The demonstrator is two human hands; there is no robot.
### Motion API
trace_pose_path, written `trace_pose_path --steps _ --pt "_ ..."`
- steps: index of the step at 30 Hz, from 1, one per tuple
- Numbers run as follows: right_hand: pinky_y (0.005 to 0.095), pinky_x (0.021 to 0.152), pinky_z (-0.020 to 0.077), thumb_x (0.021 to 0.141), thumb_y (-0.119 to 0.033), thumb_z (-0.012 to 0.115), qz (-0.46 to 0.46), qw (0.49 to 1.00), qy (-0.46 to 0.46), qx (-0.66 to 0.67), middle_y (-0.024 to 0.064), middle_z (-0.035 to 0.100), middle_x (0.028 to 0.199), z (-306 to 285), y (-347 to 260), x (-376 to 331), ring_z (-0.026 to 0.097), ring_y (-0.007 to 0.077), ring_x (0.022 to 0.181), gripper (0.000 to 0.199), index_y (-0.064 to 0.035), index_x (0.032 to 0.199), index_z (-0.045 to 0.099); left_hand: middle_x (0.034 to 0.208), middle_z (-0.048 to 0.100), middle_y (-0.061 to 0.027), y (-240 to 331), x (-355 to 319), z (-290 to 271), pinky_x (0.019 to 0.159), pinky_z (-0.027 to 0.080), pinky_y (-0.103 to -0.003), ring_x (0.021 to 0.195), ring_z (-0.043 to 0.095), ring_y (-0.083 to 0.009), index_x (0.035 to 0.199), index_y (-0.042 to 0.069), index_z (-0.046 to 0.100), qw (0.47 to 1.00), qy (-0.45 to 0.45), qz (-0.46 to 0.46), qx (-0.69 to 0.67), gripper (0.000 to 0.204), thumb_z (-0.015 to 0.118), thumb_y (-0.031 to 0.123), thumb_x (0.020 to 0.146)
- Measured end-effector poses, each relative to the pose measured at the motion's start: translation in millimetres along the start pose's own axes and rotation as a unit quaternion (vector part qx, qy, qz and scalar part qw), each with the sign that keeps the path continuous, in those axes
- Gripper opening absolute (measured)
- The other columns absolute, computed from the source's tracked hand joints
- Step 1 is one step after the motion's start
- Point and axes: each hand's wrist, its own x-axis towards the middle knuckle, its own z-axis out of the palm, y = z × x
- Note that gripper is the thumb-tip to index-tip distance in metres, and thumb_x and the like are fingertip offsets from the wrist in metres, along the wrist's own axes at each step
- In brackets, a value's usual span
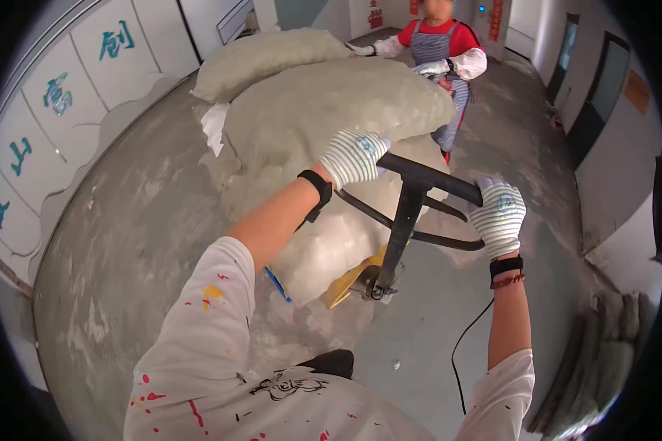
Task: Operating a manual pallet jack to move heavy sacks out of an elevator and across a hallway.
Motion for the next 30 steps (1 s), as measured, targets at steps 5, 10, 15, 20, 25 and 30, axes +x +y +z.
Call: trace_pose_path --steps 5,10,15,20,25,30 --pt "0.0453 0.079 0.0531 0.074 -0.026 0.082 -0.014 1.000 0.003 0.014 0.0106 0.070 0.088 2.5 -2.4 -1.0 0.069 0.0329 0.087 0.035 -0.0115 0.104 0.071 0.094 0.075 -0.0139 -10.0 -5.3 -6.9 0.085 0.058 -0.049 0.089 0.072 -0.0359 0.107 0.011 0.073 0.999 -0.006 0.014 0.040 0.040 0.078 0.039 0.080" --pt "0.0453 0.080 0.0524 0.075 -0.025 0.082 -0.032 0.998 0.021 0.059 0.0123 0.070 0.092 8.7 -0.8 -13.4 0.069 0.0330 0.091 0.043 -0.0097 0.113 0.069 0.090 0.075 -0.0142 -5.0 -7.9 -6.8 0.084 0.058 -0.049 0.088 0.073 -0.0354 0.107 0.010 0.073 0.998 0.018 0.021 0.056 0.039 0.078 0.037 0.080" --pt "0.0459 0.079 0.0539 0.073 -0.025 0.082 -0.048 0.997 0.014 0.066 0.0126 0.070 0.088 25.2 4.2 -8.5 0.069 0.0354 0.085 0.037 -0.0143 0.107 0.071 0.084 0.072 -0.0143 2.5 -17.7 -4.0 0.080 0.057 -0.049 0.083 0.071 -0.0371 0.098 0.010 0.072 0.999 0.002 -0.014 0.044 0.036 0.081 0.036 0.075" --pt "0.0462 0.078 0.0538 0.073 -0.024 0.080 -0.062 0.997 0.030 0.028 0.0122 0.070 0.084 19.6 3.1 -4.6 0.069 0.0360 0.081 0.033 -0.0147 0.104 0.073 0.088 0.073 -0.0133 12.7 -31.3 -18.9 0.080 0.057 -0.048 0.084 0.072 -0.0359 0.096 0.008 0.070 0.999 0.008 -0.027 0.016 0.036 0.081 0.036 0.076" --pt "0.0456 0.077 0.0535 0.069 -0.021 0.080 -0.104 0.992 0.046 0.050 0.0124 0.069 0.083 3.8 -2.4 -5.8 0.069 0.0347 0.081 0.034 -0.0150 0.101 0.072 0.091 0.074 -0.0141 28.8 -68.4 -41.0 0.082 0.057 -0.048 0.087 0.072 -0.0354 0.099 0.008 0.069 0.997 -0.003 -0.065 0.048 0.037 0.080 0.037 0.078" --pt "0.0468 0.076 0.0530 0.066 -0.017 0.078 -0.111 0.989 0.078 0.054 0.0126 0.069 0.081 9.9 -2.3 -7.5 0.069 0.0348 0.080 0.035 -0.0149 0.100 0.072 0.090 0.074 -0.0138 49.4 -91.4 -54.8 0.081 0.057 -0.049 0.087 0.072 -0.0350 0.101 0.008 0.069 0.995 0.028 -0.087 0.032 0.037 0.079 0.037 0.079"
